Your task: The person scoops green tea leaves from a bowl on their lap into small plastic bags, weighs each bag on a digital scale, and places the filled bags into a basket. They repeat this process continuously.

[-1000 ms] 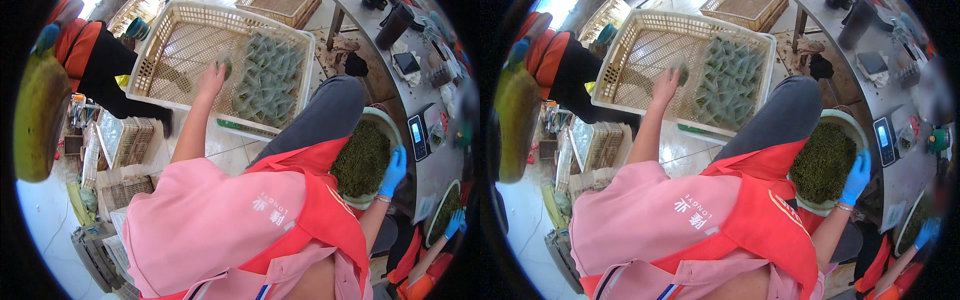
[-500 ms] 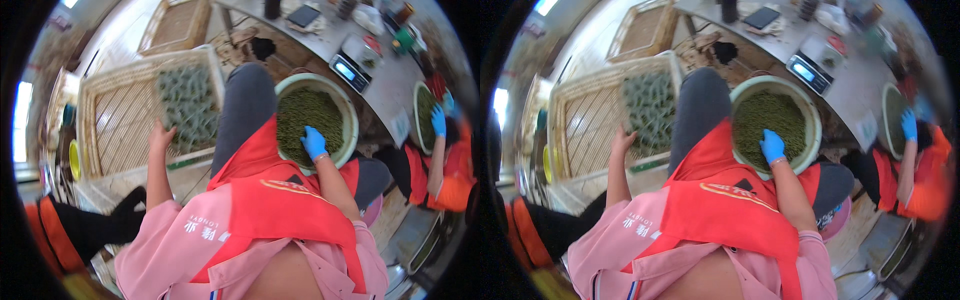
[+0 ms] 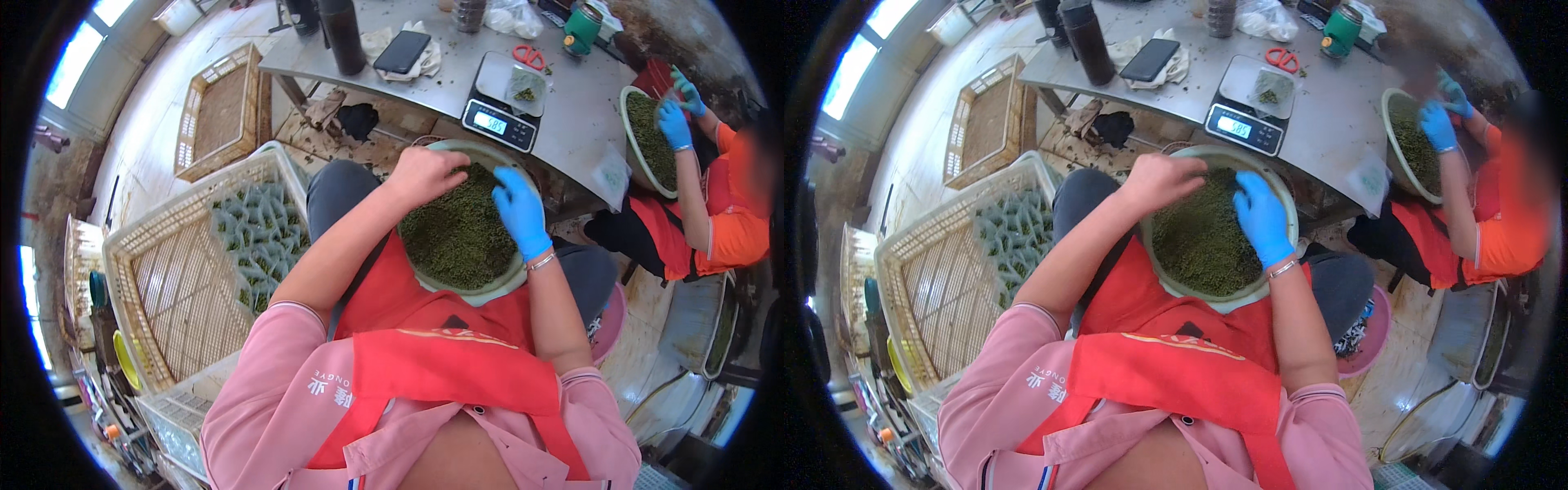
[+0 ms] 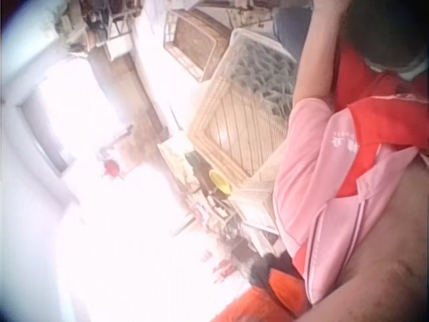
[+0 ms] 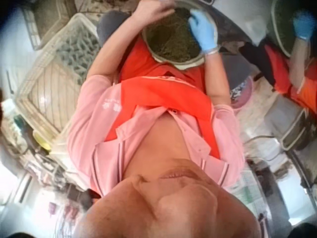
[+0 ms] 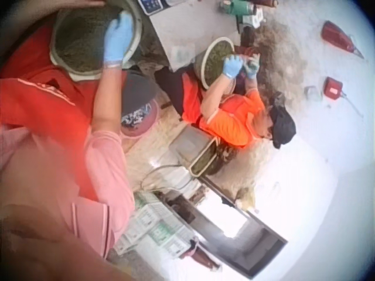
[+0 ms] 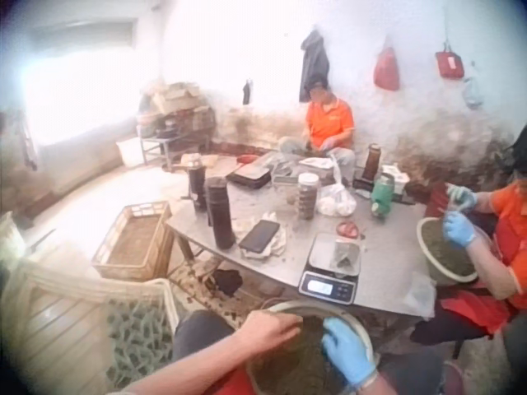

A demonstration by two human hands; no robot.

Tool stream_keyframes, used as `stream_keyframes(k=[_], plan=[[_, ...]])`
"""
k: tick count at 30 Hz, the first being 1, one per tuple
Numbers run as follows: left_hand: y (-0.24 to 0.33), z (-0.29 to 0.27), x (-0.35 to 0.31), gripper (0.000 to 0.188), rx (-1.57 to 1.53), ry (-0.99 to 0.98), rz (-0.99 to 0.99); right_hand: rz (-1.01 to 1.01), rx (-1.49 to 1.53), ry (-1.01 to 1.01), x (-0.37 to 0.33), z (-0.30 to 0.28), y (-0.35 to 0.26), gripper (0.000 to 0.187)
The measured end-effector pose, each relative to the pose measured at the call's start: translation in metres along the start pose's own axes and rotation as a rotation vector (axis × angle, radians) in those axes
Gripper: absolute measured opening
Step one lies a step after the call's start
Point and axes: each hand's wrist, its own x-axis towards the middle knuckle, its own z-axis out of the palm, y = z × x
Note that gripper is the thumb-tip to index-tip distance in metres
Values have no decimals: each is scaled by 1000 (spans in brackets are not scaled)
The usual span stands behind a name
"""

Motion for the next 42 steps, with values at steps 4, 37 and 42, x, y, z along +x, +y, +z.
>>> stream_keyframes(k=[4,37,42], plan=[[-23,7,32,27,-211,89,-259,37,-118,197,72,-15,-3,44],[-20,30,29,24,-163,42,-256,145,17,455,85,1,27,35],[-25,19,74,30,-285,234,-329,204,62,472,88,-21,22,30]])
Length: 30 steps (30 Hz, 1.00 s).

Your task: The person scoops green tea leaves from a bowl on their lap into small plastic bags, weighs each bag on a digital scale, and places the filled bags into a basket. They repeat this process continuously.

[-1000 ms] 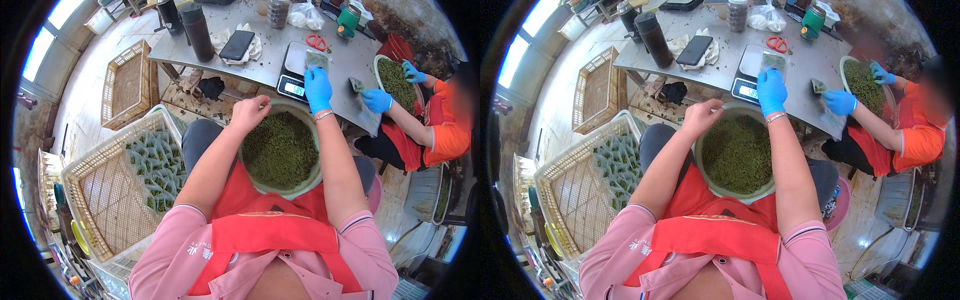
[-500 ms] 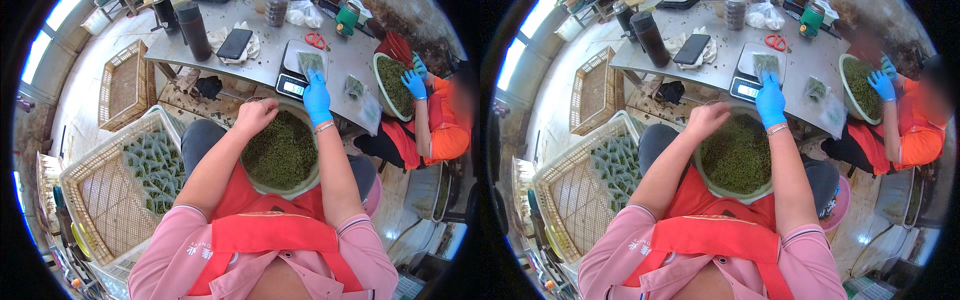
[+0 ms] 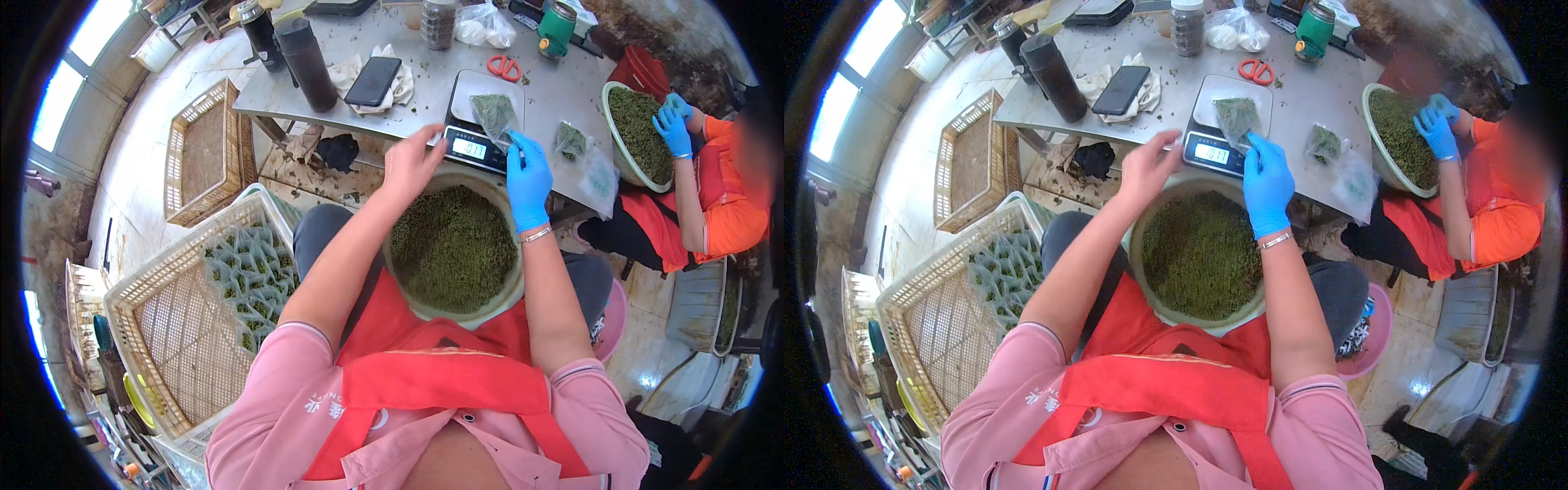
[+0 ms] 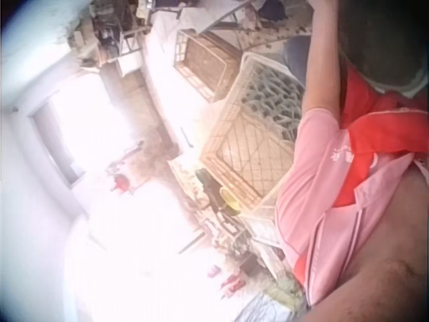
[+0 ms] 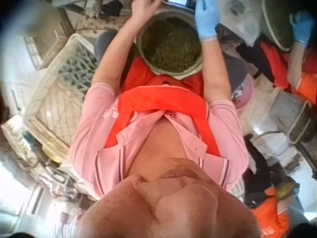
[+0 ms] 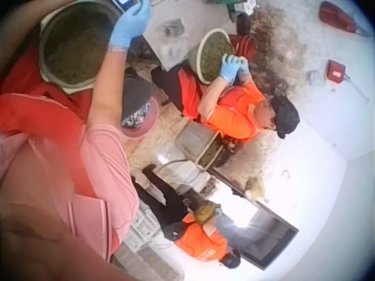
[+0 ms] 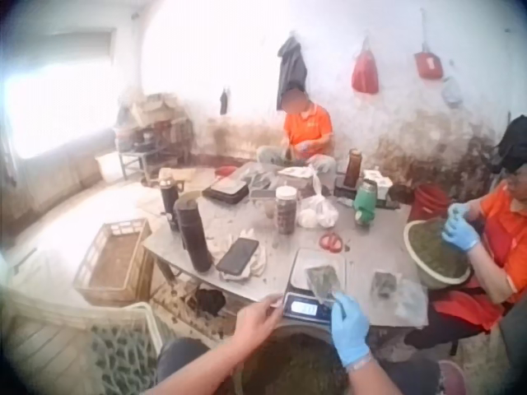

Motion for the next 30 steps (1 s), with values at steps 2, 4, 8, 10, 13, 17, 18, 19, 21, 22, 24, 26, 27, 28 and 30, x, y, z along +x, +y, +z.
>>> stream_keyframes(k=[2,4,8,10,13,17,18,19,21,22,24,26,27,28,30], plan=[[12,2,37,29,40,120,298,-158,-206,124,-1,-9,-2,28],[27,14,77,31,101,59,398,-260,-257,181,-2,-5,4,28],[46,55,132,29,247,-49,407,-292,-432,108,8,15,9,28],[51,71,145,28,398,-163,306,-254,-533,87,19,22,16,31],[24,99,149,28,344,-100,432,-191,-538,112,29,33,21,36],[16,102,143,29,314,-99,391,-73,-494,107,44,42,13,44],[15,102,143,29,291,-81,385,-66,-473,127,48,48,17,43],[14,102,142,28,267,-64,380,-59,-453,147,49,53,21,42],[17,99,138,28,283,-41,371,-60,-327,129,51,57,27,34],[19,98,136,27,291,-30,368,-60,-264,122,50,57,31,31],[15,99,134,27,299,-4,371,-38,-183,122,51,52,24,23],[15,99,134,28,299,1,372,-54,-113,130,45,47,22,18],[16,98,136,28,295,-7,372,-83,-84,138,39,42,24,17],[17,98,136,29,291,-14,372,-111,-55,146,33,38,25,16],[19,96,135,30,133,-51,261,-88,-45,122,21,31,28,15]])
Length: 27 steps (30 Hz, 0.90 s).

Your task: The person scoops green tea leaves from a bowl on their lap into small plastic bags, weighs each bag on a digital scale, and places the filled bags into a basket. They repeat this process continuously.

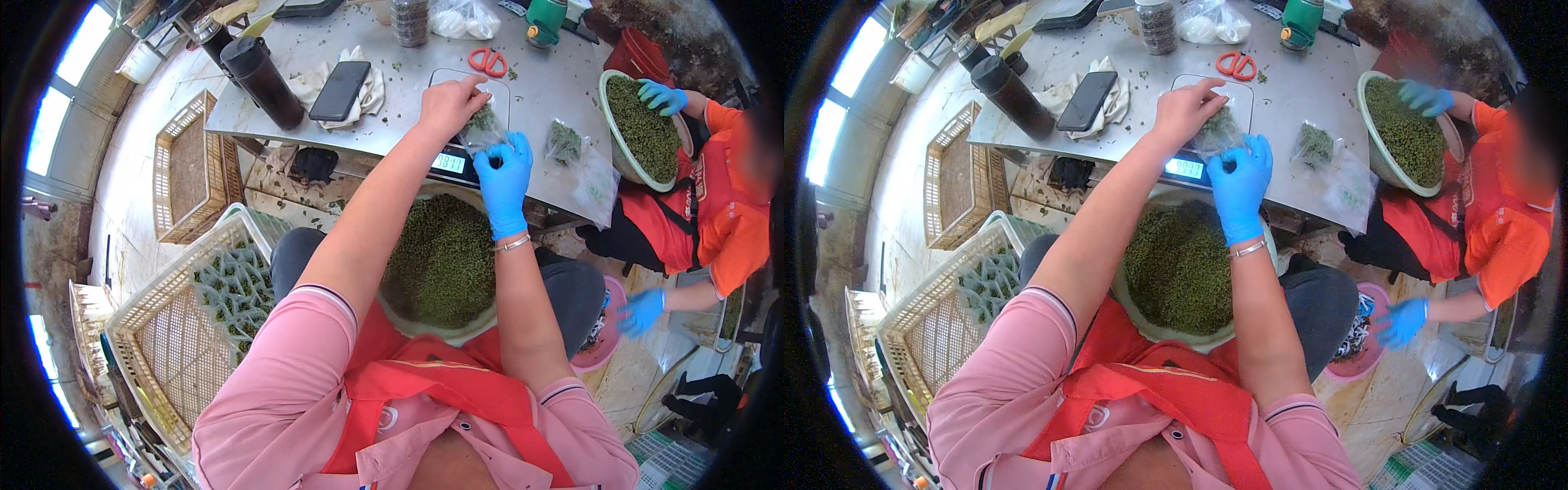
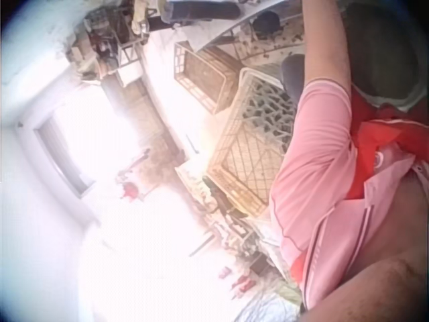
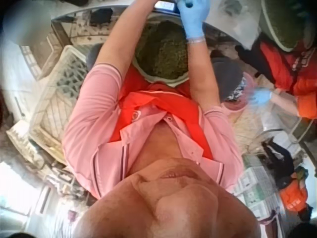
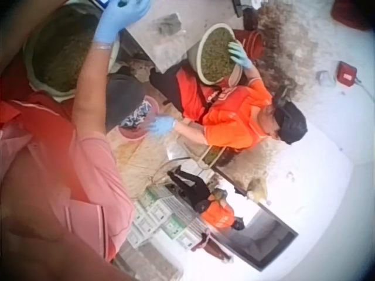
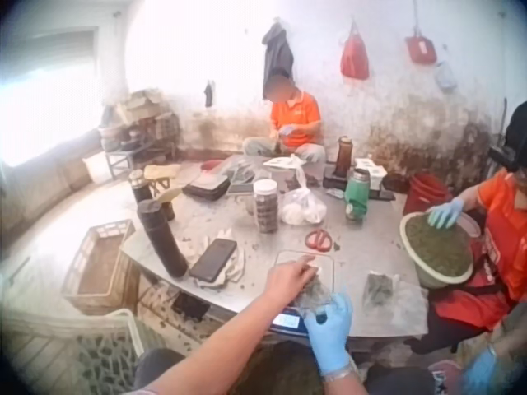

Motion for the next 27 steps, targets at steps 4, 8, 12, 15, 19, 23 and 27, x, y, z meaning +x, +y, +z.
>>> stream_keyframes(k=[4,8,12,15,19,23,27], plan=[[-3,-7,0,31,-108,-11,-133,-60,-17,-4,-3,-15,-7,14],[-3,-8,-3,30,-68,37,19,-84,-128,-29,-1,-26,-17,25],[-1,-4,-5,29,-13,-12,24,-113,-406,-17,16,3,-10,44],[-2,-2,-5,29,24,-29,27,-56,-423,5,27,21,-12,43],[0,-4,-5,30,50,-29,33,25,-264,-86,42,21,-7,30],[-6,2,-9,32,133,29,73,5,-155,-166,45,3,-18,19],[-3,2,-8,32,162,62,121,-64,-62,-5,23,-2,-5,16]])
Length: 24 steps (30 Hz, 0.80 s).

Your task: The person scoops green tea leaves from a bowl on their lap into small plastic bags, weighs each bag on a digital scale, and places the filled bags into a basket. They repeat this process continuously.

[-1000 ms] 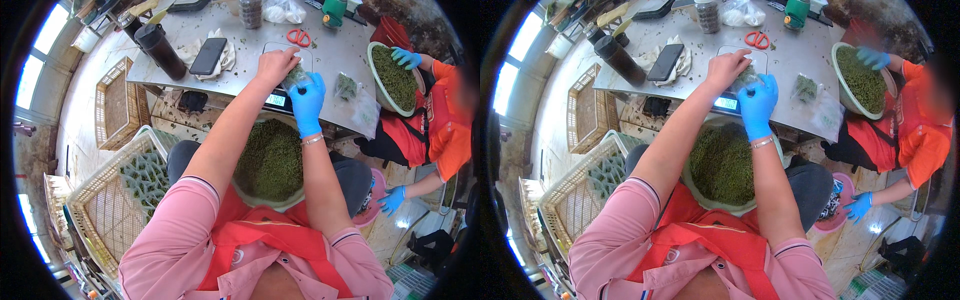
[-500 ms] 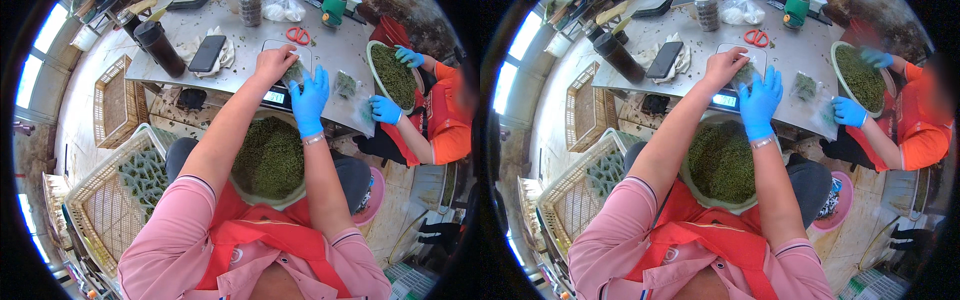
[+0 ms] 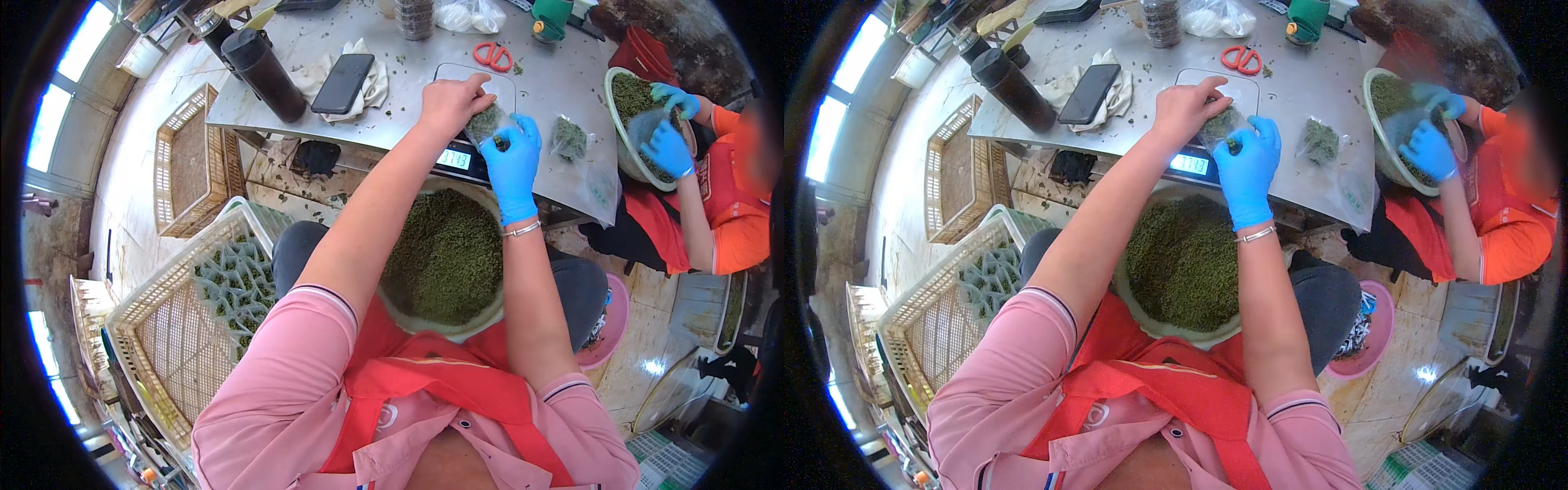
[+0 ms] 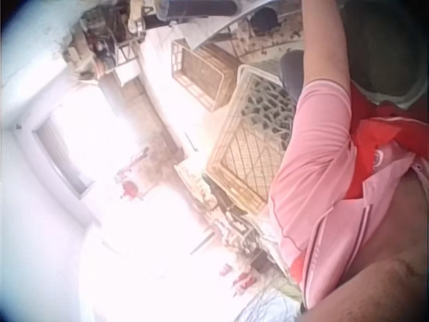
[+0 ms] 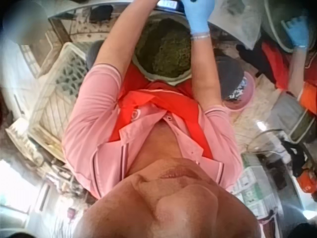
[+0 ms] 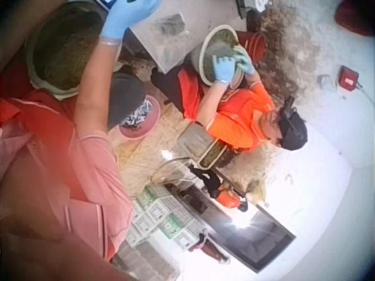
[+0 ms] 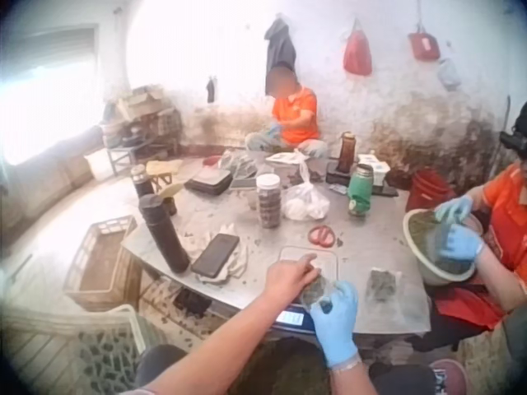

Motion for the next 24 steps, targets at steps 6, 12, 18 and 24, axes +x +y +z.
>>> stream_keyframes(k=[6,12,18,24], plan=[[1,-1,1,33,64,-40,-8,4,52,37,-21,-17,-2,15],[-1,-24,-11,28,-234,37,-112,474,135,-229,-23,-47,-13,13],[24,-82,-94,29,-613,-206,-352,572,744,-175,-39,-61,-25,14],[61,-97,-161,61,-1083,-484,-424,649,919,-527,-73,-76,-51,17]])
